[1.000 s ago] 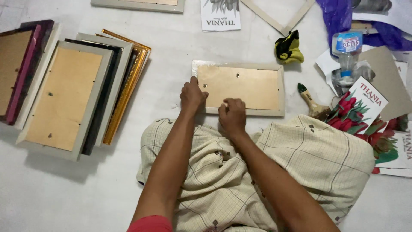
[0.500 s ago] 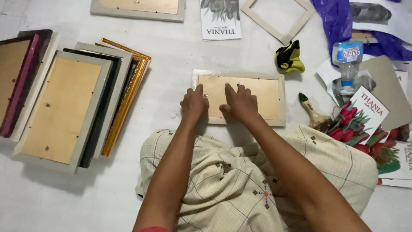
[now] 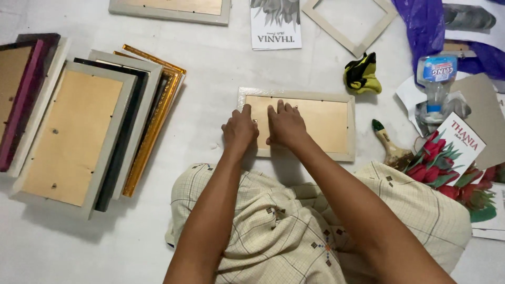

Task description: Assembling picture frames by inserting promotional paper and backing boards.

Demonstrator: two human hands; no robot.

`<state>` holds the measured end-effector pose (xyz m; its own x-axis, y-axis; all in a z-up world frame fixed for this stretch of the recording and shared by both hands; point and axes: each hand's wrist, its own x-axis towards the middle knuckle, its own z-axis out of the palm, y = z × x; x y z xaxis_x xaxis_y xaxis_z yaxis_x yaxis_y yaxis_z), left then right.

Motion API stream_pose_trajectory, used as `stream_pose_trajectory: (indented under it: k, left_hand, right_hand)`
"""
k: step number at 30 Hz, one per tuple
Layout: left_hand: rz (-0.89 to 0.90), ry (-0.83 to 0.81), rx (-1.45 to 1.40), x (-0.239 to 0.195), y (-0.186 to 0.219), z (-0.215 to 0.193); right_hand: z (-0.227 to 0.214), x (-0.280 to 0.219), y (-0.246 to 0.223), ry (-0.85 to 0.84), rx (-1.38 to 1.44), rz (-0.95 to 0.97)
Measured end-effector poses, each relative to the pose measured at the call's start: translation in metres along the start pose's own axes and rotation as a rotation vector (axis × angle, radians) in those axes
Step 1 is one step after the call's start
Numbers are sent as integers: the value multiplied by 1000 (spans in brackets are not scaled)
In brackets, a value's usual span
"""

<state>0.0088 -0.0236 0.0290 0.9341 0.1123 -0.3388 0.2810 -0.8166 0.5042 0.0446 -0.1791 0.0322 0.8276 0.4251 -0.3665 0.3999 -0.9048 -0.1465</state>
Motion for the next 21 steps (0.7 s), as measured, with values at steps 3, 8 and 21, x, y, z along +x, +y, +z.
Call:
stream_pose_trajectory:
  k: [3, 8, 21]
  left_hand:
    - [11, 40, 54, 3, 0, 0]
    - [41, 125, 163, 8, 0, 2]
    - [-214, 81, 51, -7, -11, -19]
  right_hand:
    - [0, 3, -2, -16, 16, -2]
    - [-19, -18, -1, -41, 121, 1]
    - [-24, -91, 79, -230, -25, -49]
